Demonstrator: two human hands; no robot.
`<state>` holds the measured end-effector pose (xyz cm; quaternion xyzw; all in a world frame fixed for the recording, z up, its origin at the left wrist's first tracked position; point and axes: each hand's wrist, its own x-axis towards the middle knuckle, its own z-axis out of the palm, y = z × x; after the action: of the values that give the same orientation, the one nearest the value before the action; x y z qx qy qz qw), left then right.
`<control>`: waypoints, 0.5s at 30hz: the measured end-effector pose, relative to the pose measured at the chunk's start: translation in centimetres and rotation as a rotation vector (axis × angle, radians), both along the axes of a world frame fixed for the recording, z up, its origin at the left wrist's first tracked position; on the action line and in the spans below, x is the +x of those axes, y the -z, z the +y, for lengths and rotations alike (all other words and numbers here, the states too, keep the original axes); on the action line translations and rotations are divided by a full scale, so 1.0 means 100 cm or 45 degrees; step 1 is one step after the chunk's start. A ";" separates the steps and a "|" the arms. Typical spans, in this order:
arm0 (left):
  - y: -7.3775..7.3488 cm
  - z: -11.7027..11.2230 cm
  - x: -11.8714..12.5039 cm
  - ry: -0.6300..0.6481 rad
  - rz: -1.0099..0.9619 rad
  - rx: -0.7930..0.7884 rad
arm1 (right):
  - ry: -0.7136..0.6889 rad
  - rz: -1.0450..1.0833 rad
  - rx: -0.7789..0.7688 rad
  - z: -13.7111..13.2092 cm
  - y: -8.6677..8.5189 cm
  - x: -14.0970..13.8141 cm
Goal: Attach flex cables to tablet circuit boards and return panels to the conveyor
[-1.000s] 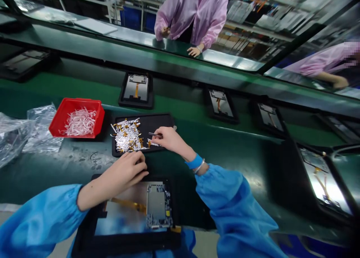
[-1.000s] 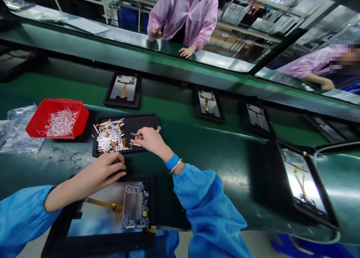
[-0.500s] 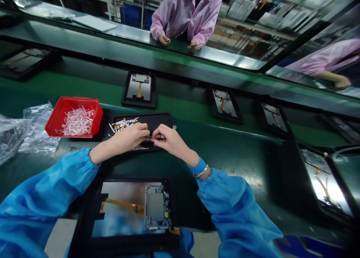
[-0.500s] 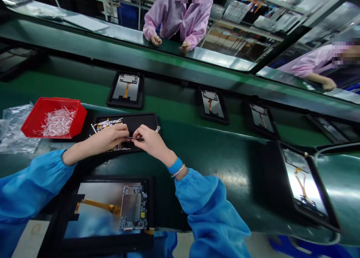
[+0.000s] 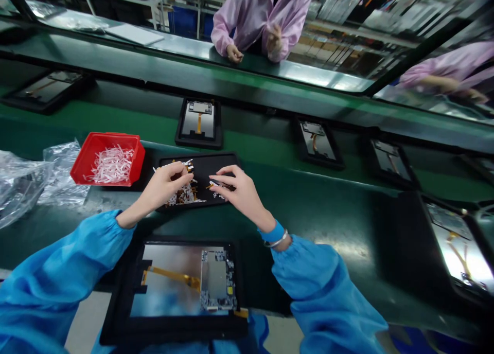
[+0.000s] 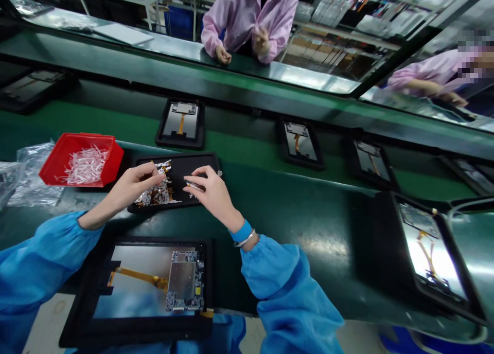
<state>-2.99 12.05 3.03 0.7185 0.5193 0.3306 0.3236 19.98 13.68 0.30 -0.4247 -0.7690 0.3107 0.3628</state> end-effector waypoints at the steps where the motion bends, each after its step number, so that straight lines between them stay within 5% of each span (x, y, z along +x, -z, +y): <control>1: -0.001 -0.005 0.002 -0.021 -0.020 0.007 | 0.036 0.042 0.041 -0.006 -0.003 -0.002; 3: -0.005 -0.017 0.009 -0.010 -0.058 0.019 | 0.022 0.154 -0.066 -0.021 -0.011 -0.006; 9: -0.014 -0.041 0.034 0.193 -0.188 -0.074 | -0.232 0.505 -0.786 -0.052 -0.030 -0.008; 15: -0.030 -0.059 0.018 0.471 -0.137 -0.157 | -0.188 0.535 -0.914 -0.074 -0.021 0.021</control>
<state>-1.21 6.17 6.06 0.7617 0.3798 0.2711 0.4496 22.12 6.29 2.41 -0.3952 -0.5497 0.6639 0.3174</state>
